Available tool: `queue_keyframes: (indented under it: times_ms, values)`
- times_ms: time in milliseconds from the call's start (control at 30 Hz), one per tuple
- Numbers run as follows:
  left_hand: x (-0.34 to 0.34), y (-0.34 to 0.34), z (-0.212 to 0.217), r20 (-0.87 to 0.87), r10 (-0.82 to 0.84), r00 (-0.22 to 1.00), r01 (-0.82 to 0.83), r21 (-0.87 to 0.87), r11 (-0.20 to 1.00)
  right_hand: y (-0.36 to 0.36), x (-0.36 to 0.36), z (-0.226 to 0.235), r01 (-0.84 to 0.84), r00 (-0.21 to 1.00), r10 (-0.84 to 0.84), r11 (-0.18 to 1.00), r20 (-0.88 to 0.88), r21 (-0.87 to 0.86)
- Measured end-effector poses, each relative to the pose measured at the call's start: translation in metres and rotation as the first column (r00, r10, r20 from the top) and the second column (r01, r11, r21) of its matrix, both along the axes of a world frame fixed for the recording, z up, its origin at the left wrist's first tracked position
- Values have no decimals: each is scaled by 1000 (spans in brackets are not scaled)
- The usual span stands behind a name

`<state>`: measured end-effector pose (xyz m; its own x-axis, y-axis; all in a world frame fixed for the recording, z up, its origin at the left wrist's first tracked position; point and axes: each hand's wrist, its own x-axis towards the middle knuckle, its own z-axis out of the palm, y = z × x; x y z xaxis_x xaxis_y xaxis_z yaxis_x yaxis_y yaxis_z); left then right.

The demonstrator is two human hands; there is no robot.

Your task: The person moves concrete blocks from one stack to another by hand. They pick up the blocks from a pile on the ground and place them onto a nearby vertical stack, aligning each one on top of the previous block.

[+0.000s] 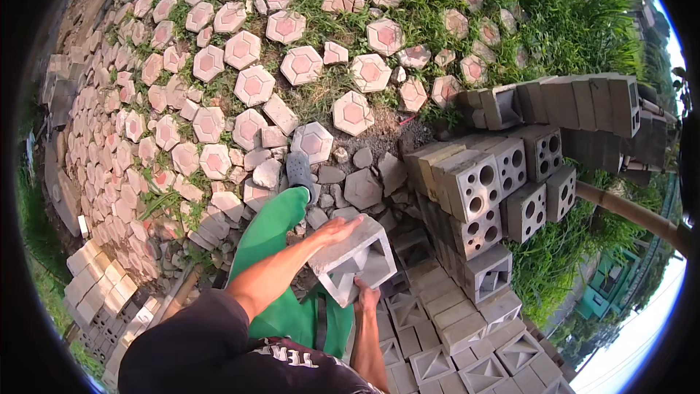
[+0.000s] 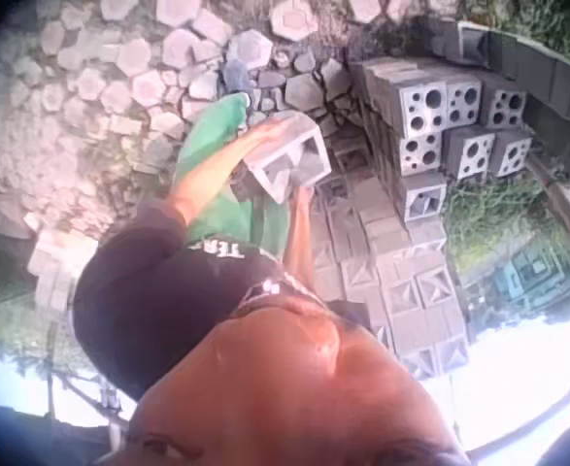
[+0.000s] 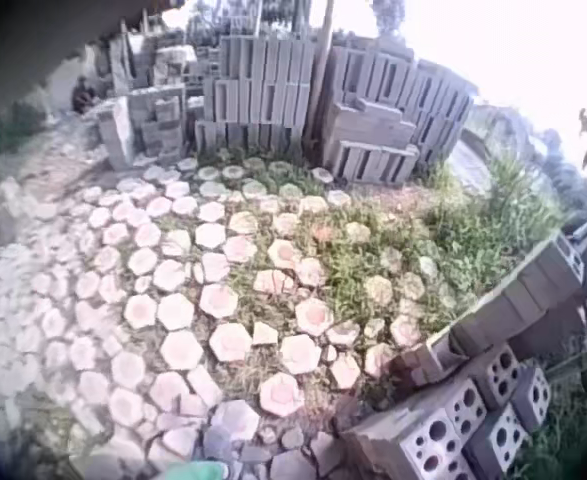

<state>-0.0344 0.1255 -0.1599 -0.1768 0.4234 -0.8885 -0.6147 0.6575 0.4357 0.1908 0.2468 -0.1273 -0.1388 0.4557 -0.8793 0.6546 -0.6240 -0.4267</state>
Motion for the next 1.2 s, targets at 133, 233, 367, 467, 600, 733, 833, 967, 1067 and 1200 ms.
queue_keyframes:
  times_ms: [133,233,367,467,600,733,833,967,1067,1200]
  values:
    - [-84,-89,99,-114,247,962,-265,-197,944,-29,-133,61,-278,930,262,960,-258,-27]
    - [-125,-169,201,-130,567,813,-577,-59,814,-45,-214,135,-571,789,524,818,-321,-67]
    - [-149,-196,208,214,871,442,-893,200,404,-39,-326,225,-648,685,518,755,-512,-103]
    - [-171,-214,271,266,924,275,-943,262,205,-83,-401,239,-498,808,220,749,-546,-436]
    - [-200,-208,234,-15,975,219,-915,344,211,-106,-484,168,-711,628,430,657,-649,-253]
    - [-255,-202,195,-122,979,165,-909,365,199,-96,-567,174,-823,527,464,488,-712,-291]
    - [-309,-180,232,4,993,116,-873,477,100,-62,-612,185,-878,456,502,391,-735,-278]
    - [-383,-151,250,49,993,112,-832,551,67,-27,-708,147,-869,450,485,431,-750,-243]
    - [-430,-139,275,147,983,114,-861,507,24,-15,-757,189,-822,567,464,375,-681,-429]
    - [-496,-124,289,126,981,146,-866,496,65,-7,-805,236,-811,585,486,376,-649,-448]
